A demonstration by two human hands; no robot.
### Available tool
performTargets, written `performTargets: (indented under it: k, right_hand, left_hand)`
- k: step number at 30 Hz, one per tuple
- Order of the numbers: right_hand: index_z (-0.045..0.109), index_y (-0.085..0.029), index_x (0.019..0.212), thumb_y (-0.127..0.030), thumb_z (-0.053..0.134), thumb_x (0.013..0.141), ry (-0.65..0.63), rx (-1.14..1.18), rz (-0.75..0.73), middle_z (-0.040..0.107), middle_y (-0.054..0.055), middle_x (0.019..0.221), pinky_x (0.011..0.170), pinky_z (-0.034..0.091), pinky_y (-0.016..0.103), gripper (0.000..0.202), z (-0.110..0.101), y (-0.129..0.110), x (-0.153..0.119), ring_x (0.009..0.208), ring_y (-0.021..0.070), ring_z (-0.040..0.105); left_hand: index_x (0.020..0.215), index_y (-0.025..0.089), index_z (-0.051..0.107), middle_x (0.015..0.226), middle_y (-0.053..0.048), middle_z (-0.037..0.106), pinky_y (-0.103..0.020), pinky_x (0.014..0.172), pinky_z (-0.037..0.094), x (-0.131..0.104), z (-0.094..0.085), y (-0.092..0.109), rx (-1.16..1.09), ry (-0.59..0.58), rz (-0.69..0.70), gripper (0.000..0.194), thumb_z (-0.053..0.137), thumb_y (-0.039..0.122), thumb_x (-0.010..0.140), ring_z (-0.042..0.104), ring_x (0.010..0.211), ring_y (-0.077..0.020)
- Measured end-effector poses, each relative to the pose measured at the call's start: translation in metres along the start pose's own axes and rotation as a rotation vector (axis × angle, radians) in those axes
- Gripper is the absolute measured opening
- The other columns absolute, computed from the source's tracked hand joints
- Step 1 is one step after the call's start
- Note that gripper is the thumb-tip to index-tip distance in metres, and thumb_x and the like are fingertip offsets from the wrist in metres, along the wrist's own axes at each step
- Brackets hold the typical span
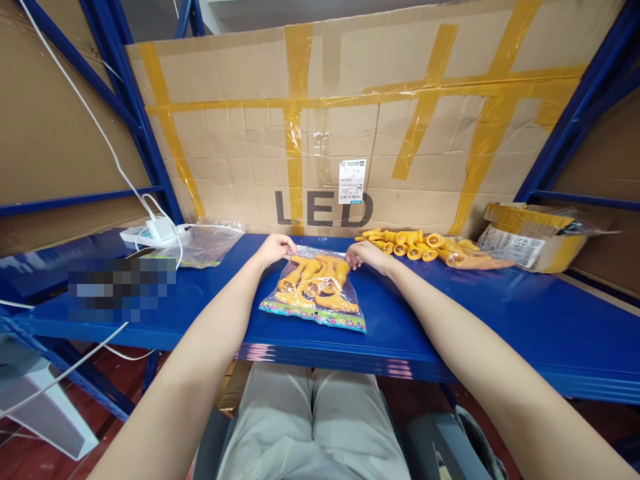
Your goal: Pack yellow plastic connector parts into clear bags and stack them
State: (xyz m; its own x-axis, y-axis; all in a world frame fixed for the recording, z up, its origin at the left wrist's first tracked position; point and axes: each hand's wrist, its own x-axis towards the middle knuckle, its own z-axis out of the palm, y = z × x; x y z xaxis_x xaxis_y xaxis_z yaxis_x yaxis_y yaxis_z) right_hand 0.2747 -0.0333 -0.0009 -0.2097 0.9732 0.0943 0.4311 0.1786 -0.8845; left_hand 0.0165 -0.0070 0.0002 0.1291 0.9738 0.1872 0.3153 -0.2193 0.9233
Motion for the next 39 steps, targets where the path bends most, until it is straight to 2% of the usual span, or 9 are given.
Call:
performTargets:
  k: [3, 6, 9, 12, 16, 23, 26, 33, 39]
  right_hand:
    - [0.046, -0.018, 0.045, -0.033, 0.055, 0.093, 0.001, -0.036, -0.009, 0.047, -0.002, 0.039, 0.045, 0.035, 0.021, 0.051, 0.002, 0.0, -0.001, 0.036, 0.0074, 0.045]
    - [0.042, -0.02, 0.05, -0.045, 0.073, 0.08, -0.002, -0.064, -0.022, 0.049, -0.003, 0.04, 0.042, 0.035, 0.02, 0.05, 0.003, 0.0, -0.001, 0.037, 0.0074, 0.046]
    - [0.049, -0.02, 0.066, -0.043, 0.087, 0.061, -0.008, 0.001, -0.01, 0.055, -0.005, 0.046, 0.043, 0.04, 0.02, 0.045, -0.001, -0.002, -0.003, 0.043, 0.0096, 0.053]
    - [0.061, -0.017, 0.081, -0.044, 0.09, 0.053, -0.134, 0.043, 0.024, 0.064, -0.003, 0.057, 0.049, 0.049, 0.021, 0.048, -0.011, -0.005, -0.007, 0.049, 0.01, 0.058]
    - [0.072, -0.015, 0.086, -0.046, 0.088, 0.057, -0.361, 0.069, 0.103, 0.072, 0.003, 0.075, 0.056, 0.053, 0.021, 0.045, -0.025, -0.005, -0.012, 0.061, 0.0114, 0.064]
    - [0.073, -0.017, 0.09, -0.031, 0.084, 0.068, -0.497, 0.342, 0.156, 0.075, 0.006, 0.103, 0.075, 0.057, 0.02, 0.028, -0.021, -0.005, -0.016, 0.087, 0.0138, 0.07]
    - [0.073, -0.014, 0.089, -0.029, 0.082, 0.071, -0.555, 0.373, 0.18, 0.076, 0.008, 0.097, 0.073, 0.058, 0.021, 0.025, -0.016, -0.007, -0.015, 0.082, 0.015, 0.071]
    - [0.071, -0.013, 0.086, -0.02, 0.068, 0.084, -0.238, 0.487, 0.188, 0.075, 0.007, 0.082, 0.062, 0.056, 0.018, 0.008, -0.021, -0.017, -0.016, 0.068, 0.0128, 0.07]
    - [0.065, -0.015, 0.089, -0.017, 0.057, 0.089, 0.199, 0.713, 0.101, 0.073, 0.005, 0.082, 0.065, 0.058, 0.021, 0.008, -0.05, -0.017, -0.014, 0.07, 0.0129, 0.069]
  left_hand:
    - [0.05, 0.013, 0.063, 0.068, -0.003, 0.07, -0.033, 0.076, 0.058, 0.0, 0.002, 0.0, -0.032, -0.028, 0.045, 0.024, 0.051, -0.004, 0.063, 0.065, 0.065, -0.0115]
    - [0.05, 0.013, 0.063, 0.074, -0.004, 0.072, -0.032, 0.076, 0.057, 0.001, 0.004, -0.001, -0.05, -0.05, 0.084, 0.021, 0.052, -0.001, 0.062, 0.067, 0.069, -0.0125]
    - [0.05, 0.014, 0.064, 0.076, -0.006, 0.073, -0.029, 0.072, 0.056, 0.002, 0.007, 0.0, -0.038, -0.053, 0.146, 0.019, 0.052, 0.003, 0.059, 0.068, 0.075, -0.015]
    - [0.051, 0.015, 0.066, 0.081, -0.007, 0.075, -0.028, 0.07, 0.055, 0.002, 0.011, 0.004, -0.032, -0.082, 0.234, 0.018, 0.051, 0.006, 0.056, 0.069, 0.084, -0.0192]
    - [0.052, 0.017, 0.067, 0.089, -0.007, 0.077, -0.033, 0.081, 0.054, -0.001, 0.021, 0.013, -0.053, -0.102, 0.376, 0.019, 0.05, 0.01, 0.056, 0.07, 0.094, -0.0218]
    - [0.055, 0.017, 0.069, 0.098, -0.008, 0.076, -0.039, 0.095, 0.05, -0.006, 0.032, 0.017, -0.054, -0.029, 0.478, 0.022, 0.051, 0.009, 0.064, 0.068, 0.103, -0.0225]
    - [0.056, 0.017, 0.069, 0.101, -0.007, 0.075, -0.04, 0.097, 0.049, -0.005, 0.032, 0.015, -0.038, -0.001, 0.481, 0.021, 0.054, 0.009, 0.066, 0.068, 0.103, -0.0225]
    - [0.087, 0.015, 0.076, 0.127, -0.01, 0.066, -0.033, 0.089, 0.054, -0.006, 0.022, 0.02, -0.118, 0.18, 0.389, 0.019, 0.062, 0.02, 0.076, 0.064, 0.111, -0.0239]
    - [0.105, 0.013, 0.073, 0.105, -0.009, 0.074, -0.027, 0.077, 0.057, 0.003, 0.003, 0.007, -0.091, 0.478, 0.151, 0.032, 0.053, 0.013, 0.08, 0.069, 0.097, -0.0199]
